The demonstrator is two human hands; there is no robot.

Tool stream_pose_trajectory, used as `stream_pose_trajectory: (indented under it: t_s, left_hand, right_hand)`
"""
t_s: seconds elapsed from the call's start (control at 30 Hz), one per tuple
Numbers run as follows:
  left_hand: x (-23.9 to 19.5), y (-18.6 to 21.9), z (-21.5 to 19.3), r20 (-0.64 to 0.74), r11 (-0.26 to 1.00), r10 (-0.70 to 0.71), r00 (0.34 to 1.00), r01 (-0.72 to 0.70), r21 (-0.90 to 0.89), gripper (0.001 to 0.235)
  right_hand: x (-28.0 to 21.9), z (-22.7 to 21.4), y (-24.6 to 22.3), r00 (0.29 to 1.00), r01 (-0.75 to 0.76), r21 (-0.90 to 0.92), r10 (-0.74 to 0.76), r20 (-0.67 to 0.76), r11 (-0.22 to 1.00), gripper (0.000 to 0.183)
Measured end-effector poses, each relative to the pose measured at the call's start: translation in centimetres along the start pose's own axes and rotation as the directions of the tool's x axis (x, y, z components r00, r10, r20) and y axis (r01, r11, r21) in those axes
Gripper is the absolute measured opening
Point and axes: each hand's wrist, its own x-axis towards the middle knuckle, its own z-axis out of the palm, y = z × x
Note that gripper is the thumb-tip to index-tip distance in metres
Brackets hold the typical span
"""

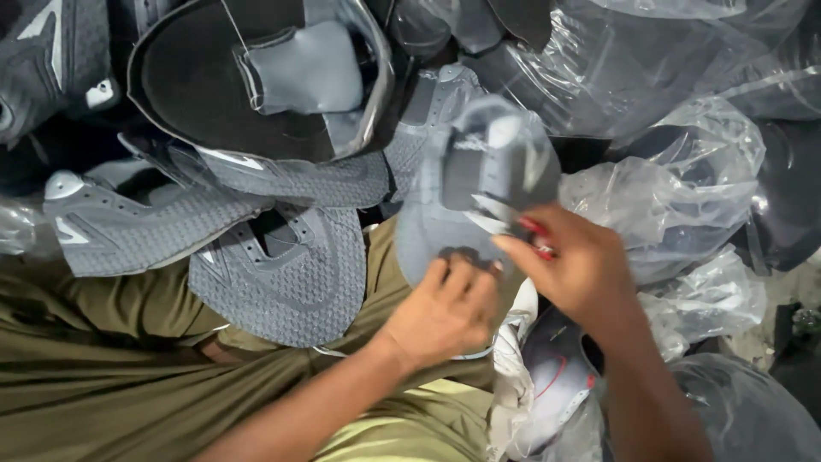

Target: The person trims excess threads and material from shoe uppers using thread snips.

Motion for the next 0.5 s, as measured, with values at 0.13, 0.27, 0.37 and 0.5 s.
stream_pose_trajectory:
  t_s: [0.13, 0.27, 0.37, 0.5]
  left_hand:
    - [2.1, 2.7, -1.4, -0.075, 0.99, 0.086, 0.993, -0.094, -0.104, 0.049]
    - [2.0, 4.1, 1.5, -0.02, 0.954, 0.169, 0.985, -0.169, -0.249, 0.032]
    - [1.6, 3.2, 1.6, 0.062, 0.907, 0.183, 0.981, -0.144, -0.396, 0.025]
    - [1.3, 2.1, -0.3, 0.028, 0.822, -0.006, 1.0, 0.021, -0.57, 0.028]
  right_hand:
    - [-4.3, -3.2, 1.5, 0.916, -0.391, 0.132, 0.399, -0.035, 0.911, 0.031]
    - [-6.4, -3.1, 3.7, 0.851, -0.386, 0.529, 0.513, -0.11, 0.755, 0.029]
    - [-7.2, 0.8, 6.0, 0.842, -0.433, 0.563, 0.539, -0.026, 0.704, 0.026]
    - [-9.7, 6.1, 7.2, 0.833, -0.462, 0.606, 0.551, 0.046, 0.648, 0.022]
